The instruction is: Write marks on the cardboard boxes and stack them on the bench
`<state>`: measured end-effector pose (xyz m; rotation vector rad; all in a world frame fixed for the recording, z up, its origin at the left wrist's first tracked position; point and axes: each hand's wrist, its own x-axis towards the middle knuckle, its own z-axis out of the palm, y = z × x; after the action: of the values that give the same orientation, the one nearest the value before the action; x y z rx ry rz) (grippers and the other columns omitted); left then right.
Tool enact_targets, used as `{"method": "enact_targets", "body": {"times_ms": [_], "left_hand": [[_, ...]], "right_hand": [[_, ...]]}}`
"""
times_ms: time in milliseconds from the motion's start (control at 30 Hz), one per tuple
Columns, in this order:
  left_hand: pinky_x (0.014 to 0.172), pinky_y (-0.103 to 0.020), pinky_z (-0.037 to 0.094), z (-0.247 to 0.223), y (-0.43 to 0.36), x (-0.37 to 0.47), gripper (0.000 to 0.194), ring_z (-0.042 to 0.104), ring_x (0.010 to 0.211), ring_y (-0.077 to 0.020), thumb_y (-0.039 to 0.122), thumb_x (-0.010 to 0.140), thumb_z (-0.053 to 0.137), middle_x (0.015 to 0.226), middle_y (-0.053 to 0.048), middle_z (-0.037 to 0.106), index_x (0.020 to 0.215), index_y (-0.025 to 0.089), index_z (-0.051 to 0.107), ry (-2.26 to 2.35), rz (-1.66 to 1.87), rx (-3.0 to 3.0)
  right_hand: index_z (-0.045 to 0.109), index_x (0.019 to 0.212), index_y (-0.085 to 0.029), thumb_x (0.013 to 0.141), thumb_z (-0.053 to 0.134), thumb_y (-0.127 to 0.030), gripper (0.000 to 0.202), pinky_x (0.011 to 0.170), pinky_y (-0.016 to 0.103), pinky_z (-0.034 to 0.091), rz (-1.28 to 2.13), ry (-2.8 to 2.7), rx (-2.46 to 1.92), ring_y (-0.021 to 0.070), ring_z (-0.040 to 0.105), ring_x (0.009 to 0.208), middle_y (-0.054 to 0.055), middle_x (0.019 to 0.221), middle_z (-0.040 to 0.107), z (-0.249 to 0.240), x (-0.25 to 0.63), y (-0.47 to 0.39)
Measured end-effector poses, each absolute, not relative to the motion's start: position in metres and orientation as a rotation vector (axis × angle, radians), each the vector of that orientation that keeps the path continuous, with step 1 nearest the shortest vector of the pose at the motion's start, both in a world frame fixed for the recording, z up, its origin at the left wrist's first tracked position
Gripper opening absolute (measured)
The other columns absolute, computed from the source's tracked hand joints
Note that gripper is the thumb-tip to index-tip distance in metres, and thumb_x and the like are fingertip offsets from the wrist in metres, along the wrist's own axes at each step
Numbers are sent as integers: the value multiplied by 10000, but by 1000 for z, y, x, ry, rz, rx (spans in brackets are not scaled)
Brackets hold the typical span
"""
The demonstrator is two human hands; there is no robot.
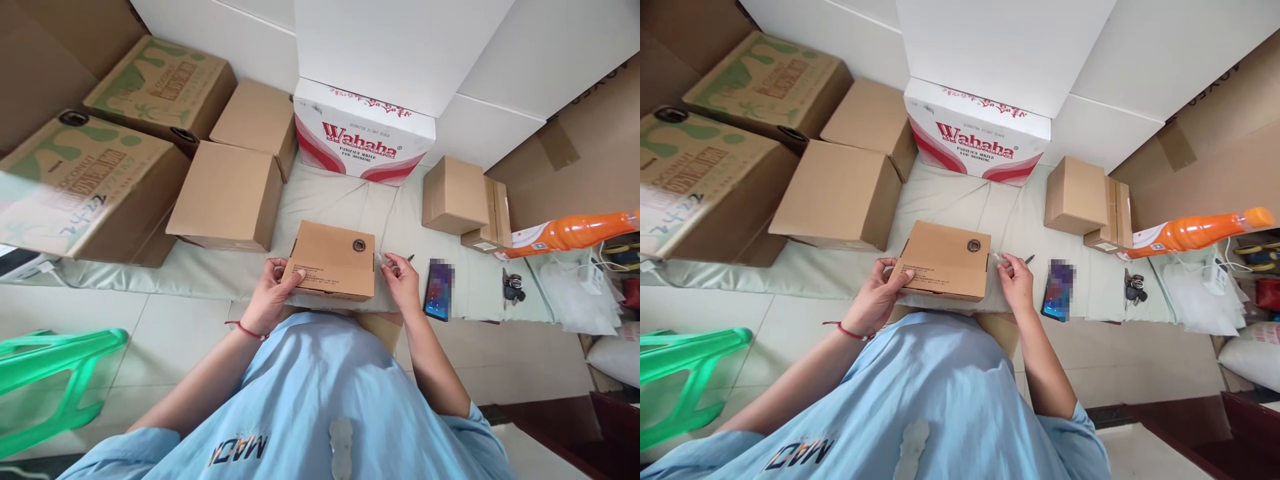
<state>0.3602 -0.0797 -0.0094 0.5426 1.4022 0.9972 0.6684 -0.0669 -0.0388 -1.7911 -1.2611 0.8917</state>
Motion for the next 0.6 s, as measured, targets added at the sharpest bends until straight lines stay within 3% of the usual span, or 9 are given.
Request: {"method": "enact_targets", "body": {"times_ms": [100,233,467,600], "left_hand": [[644,-266,491,-8,-80,359,701,663,788,-161,550,598,945,988,18,674,1025,264,468,1390,1000,533],[656,-269,472,-12,-81,355,676,665,830,-172,557,618,930,1026,6,675,1032,265,483,1402,994,554],[622,-246,452,-22,-83,346,657,646,803,-159,536,633,932,990,14,657,1049,264,503,1413,1040,522],[646,-288,560,-21,-78,343,616,695,879,-198,548,668,904,1087,-23,705,1060,261,524,1333,1075,434]], "right_hand": [[806,1152,-227,851,726,-524,431,755,354,544,895,-1307,-1774,165,561,651,43,912,748,-43,658,-56],[793,927,-236,867,693,-558,342,742,347,562,892,-1271,-1769,197,655,698,47,846,770,-50,651,-47],[706,1043,-220,895,655,-662,468,647,330,549,642,-966,-1832,184,649,642,28,782,720,-14,709,-88],[776,966,-253,836,760,-619,388,662,386,565,934,-1091,-2081,220,640,603,21,652,695,2,764,-177]]}}
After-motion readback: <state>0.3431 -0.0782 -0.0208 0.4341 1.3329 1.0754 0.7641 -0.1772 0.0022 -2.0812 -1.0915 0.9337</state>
